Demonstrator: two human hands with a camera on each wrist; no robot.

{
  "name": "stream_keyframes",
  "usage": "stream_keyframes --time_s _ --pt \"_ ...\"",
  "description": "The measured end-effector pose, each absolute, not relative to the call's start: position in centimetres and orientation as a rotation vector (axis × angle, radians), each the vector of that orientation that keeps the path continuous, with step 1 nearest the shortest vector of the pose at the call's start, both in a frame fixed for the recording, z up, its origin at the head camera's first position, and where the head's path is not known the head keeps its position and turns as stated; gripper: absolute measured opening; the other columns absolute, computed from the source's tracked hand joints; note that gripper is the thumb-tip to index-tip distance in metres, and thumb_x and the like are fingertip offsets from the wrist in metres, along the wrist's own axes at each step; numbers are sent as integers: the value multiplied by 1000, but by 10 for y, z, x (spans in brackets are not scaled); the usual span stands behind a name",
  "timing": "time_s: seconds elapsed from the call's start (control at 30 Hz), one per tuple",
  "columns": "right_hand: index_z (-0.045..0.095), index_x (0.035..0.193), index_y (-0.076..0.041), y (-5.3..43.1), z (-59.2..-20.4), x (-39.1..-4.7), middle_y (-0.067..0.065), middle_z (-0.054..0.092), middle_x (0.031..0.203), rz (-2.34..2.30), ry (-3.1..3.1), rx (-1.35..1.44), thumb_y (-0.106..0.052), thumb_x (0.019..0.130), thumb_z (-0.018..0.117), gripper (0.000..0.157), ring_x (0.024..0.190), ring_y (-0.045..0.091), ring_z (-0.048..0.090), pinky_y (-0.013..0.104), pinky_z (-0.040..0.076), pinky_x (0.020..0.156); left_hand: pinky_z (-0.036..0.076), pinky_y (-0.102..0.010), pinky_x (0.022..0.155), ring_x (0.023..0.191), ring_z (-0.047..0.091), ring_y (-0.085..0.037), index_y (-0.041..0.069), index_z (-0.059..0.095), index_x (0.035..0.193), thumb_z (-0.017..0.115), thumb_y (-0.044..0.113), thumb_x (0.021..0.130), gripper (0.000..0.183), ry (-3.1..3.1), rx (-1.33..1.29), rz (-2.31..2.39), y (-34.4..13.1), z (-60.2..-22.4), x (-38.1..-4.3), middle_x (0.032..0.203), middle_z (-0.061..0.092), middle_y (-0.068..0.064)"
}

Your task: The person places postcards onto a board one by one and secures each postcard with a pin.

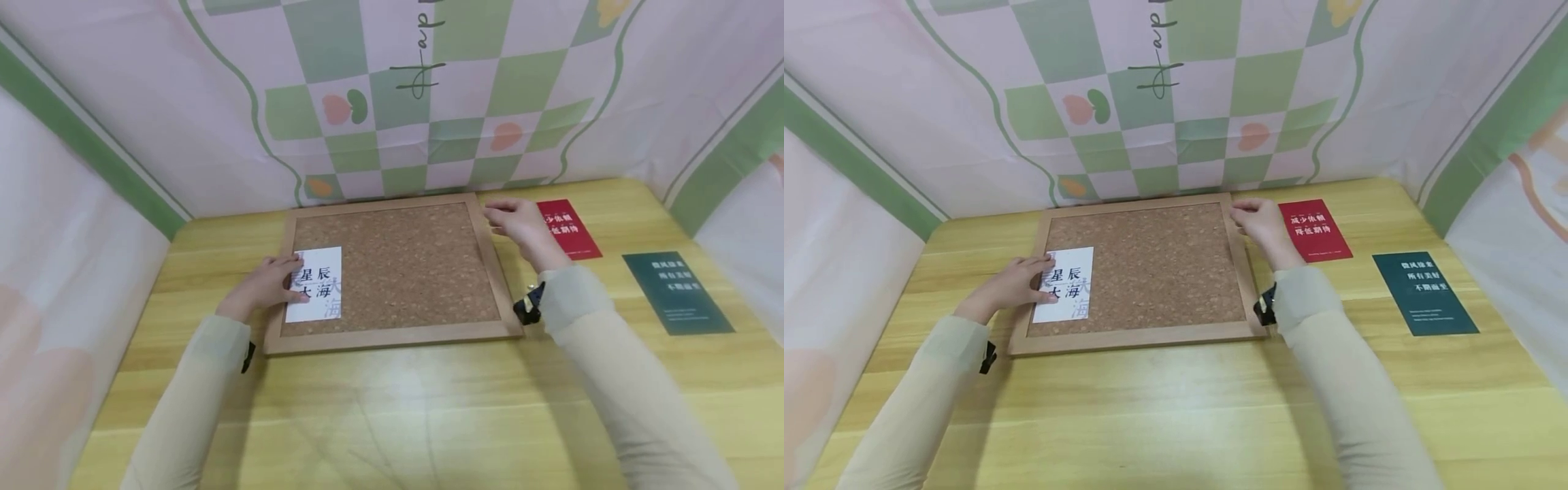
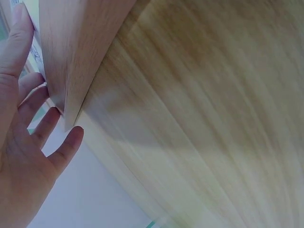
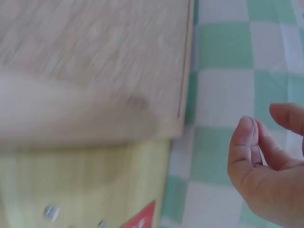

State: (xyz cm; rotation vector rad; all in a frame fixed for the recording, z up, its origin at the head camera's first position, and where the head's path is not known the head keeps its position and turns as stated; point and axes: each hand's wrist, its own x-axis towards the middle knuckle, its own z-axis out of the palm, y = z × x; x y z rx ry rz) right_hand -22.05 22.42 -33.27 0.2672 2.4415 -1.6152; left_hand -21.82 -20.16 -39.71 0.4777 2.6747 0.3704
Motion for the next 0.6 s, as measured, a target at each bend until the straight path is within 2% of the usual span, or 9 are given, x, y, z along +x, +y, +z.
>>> stream_keyframes --time_s 0.07,0.17,0.23,0.27,0.37,0.47,0.6 --pt "34 146 1 237 -337 -217 23 36 148 -1590 2436 293 -30 101 43 55 122 27 49 45 40 111 21 -63 114 143 18 -45 7 28 150 70 45 81 89 2674 478 374 -202 -398 -219 159 19 -17" --pt "31 147 1 255 -345 -213 24 32 151 -1537 2450 342 -34 101 41 59 131 33 42 50 36 113 21 -63 114 143 18 -45 7 28 150 70 45 81 89 2675 482 379 -203 -399 -219 159 19 -17" --pt "31 147 1 267 -350 -212 24 33 151 -1484 2472 389 -35 101 42 60 128 31 45 44 39 112 21 -62 114 143 19 -45 6 29 149 71 44 81 89 2676 489 384 -203 -398 -219 159 20 -18" --pt "32 147 2 272 -354 -211 25 35 149 -1453 2493 405 -35 101 42 60 123 28 49 36 45 108 21 -62 114 143 19 -45 6 29 149 71 44 81 89 2676 493 386 -203 -398 -219 158 20 -18" --pt "37 144 3 288 -364 -208 23 42 144 -1365 2536 439 -36 100 43 59 106 16 55 24 53 91 22 -63 114 142 19 -46 5 29 149 71 44 81 89 2674 502 389 -203 -398 -219 158 20 -18" --pt "40 141 4 302 -374 -203 22 46 138 -1303 2551 430 -34 100 44 56 95 7 56 16 52 78 22 -64 113 142 19 -46 6 28 150 70 46 81 90 2672 505 390 -204 -399 -219 158 20 -18" --pt "44 137 6 316 -383 -197 21 50 132 -1236 2540 412 -33 99 47 55 89 2 55 13 51 75 22 -65 113 143 18 -46 7 28 150 70 47 81 90 2671 504 397 -205 -400 -219 159 20 -18"
